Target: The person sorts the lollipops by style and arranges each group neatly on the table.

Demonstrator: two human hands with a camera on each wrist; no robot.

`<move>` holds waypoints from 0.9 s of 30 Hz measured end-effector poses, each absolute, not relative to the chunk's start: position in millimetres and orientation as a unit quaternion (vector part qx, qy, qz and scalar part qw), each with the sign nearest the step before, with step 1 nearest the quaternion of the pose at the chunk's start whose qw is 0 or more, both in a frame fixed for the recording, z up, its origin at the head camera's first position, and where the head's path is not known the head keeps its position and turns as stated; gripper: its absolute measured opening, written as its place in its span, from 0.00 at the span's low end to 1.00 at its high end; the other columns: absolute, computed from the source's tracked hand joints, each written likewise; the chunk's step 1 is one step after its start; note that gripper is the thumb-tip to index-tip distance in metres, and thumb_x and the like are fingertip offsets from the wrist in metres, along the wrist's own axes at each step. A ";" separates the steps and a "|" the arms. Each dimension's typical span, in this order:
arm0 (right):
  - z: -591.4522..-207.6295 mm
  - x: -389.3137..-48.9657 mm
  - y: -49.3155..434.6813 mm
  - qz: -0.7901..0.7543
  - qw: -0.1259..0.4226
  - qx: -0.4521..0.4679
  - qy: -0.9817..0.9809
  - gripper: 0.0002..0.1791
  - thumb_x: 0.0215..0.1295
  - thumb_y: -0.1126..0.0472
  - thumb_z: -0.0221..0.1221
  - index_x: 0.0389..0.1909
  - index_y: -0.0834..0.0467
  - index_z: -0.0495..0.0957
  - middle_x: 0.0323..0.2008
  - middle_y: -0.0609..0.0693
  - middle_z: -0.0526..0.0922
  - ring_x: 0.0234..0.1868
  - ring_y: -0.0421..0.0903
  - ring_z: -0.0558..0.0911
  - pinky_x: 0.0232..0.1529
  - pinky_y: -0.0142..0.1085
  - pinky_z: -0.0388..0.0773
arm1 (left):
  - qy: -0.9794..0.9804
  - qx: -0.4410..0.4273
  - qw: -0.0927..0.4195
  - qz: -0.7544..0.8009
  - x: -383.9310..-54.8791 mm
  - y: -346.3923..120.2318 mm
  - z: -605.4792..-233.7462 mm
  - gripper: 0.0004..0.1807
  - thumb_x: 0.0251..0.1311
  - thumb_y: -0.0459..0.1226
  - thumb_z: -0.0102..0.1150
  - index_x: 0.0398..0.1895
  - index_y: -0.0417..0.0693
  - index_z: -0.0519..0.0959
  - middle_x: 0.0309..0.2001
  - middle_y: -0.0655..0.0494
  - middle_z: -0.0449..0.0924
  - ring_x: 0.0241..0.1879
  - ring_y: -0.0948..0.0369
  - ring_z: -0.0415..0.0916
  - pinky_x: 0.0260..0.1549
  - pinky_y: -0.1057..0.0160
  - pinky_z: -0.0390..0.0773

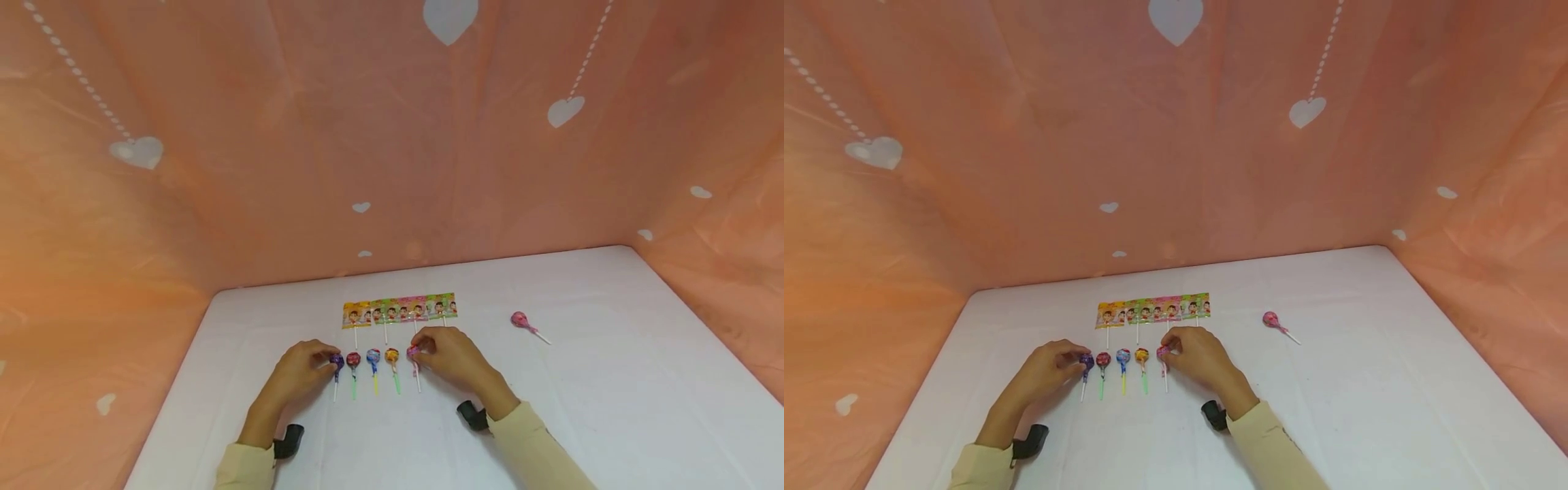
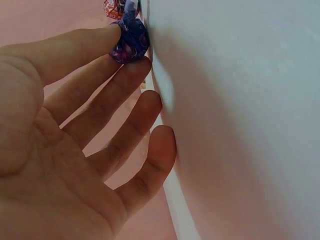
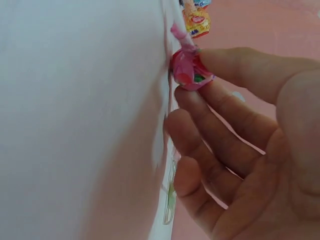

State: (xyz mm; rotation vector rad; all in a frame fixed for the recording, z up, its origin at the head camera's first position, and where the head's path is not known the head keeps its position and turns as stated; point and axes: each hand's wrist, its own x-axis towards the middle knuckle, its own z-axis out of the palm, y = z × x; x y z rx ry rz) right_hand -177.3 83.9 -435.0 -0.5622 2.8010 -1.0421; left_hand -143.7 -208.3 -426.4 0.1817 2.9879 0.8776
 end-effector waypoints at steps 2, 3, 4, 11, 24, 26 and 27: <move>-435.4 -176.8 84.2 -0.341 0.055 -0.184 0.920 0.07 0.61 0.53 0.68 0.39 0.47 0.84 0.26 0.39 0.77 0.31 0.39 0.72 0.38 0.36 0.69 | 0.958 0.056 0.013 0.282 -142.9 -207.6 -426.5 0.11 0.57 0.33 0.68 0.44 0.50 0.87 0.42 0.55 0.86 0.49 0.52 0.79 0.56 0.44 0.76; -435.6 -176.5 84.3 -0.340 0.056 -0.185 0.920 0.07 0.61 0.53 0.68 0.39 0.47 0.84 0.25 0.39 0.76 0.31 0.39 0.72 0.37 0.35 0.69 | 0.958 0.055 0.014 0.283 -142.4 -207.3 -426.5 0.11 0.57 0.33 0.68 0.44 0.50 0.87 0.42 0.55 0.86 0.49 0.52 0.79 0.56 0.44 0.76; -435.6 -176.1 84.4 -0.340 0.057 -0.184 0.921 0.07 0.61 0.53 0.68 0.39 0.47 0.84 0.25 0.39 0.76 0.31 0.39 0.72 0.37 0.35 0.68 | 0.957 0.055 0.015 0.283 -141.9 -206.9 -426.4 0.11 0.56 0.33 0.68 0.44 0.50 0.87 0.42 0.55 0.86 0.49 0.53 0.79 0.55 0.44 0.76; -432.5 -175.3 83.8 -0.342 0.057 -0.197 0.917 0.10 0.61 0.55 0.68 0.43 0.48 0.84 0.31 0.40 0.79 0.35 0.39 0.73 0.39 0.36 0.72 | 0.959 0.054 0.008 0.280 -141.3 -206.4 -424.2 0.12 0.56 0.33 0.69 0.44 0.50 0.87 0.43 0.55 0.86 0.46 0.55 0.80 0.53 0.45 0.78; -434.7 -172.6 83.0 -0.343 0.057 -0.194 0.917 0.09 0.62 0.55 0.67 0.43 0.49 0.84 0.31 0.40 0.78 0.35 0.40 0.73 0.39 0.35 0.72 | 0.958 0.046 0.016 0.282 -141.0 -207.5 -424.8 0.11 0.57 0.34 0.68 0.44 0.51 0.87 0.43 0.56 0.86 0.47 0.55 0.80 0.54 0.45 0.78; -435.1 -172.4 83.0 -0.343 0.053 -0.196 0.917 0.09 0.62 0.55 0.67 0.43 0.49 0.84 0.30 0.40 0.78 0.34 0.40 0.73 0.37 0.35 0.71 | 0.958 0.048 0.014 0.283 -141.0 -206.8 -424.6 0.11 0.57 0.34 0.68 0.44 0.51 0.87 0.43 0.56 0.86 0.48 0.54 0.80 0.55 0.45 0.77; -435.5 -172.1 83.0 -0.345 0.054 -0.194 0.917 0.09 0.62 0.56 0.68 0.43 0.49 0.84 0.30 0.40 0.78 0.33 0.40 0.73 0.37 0.34 0.71 | 0.958 0.048 0.014 0.283 -140.7 -206.3 -424.4 0.11 0.57 0.34 0.68 0.44 0.51 0.87 0.43 0.56 0.86 0.48 0.54 0.80 0.55 0.45 0.77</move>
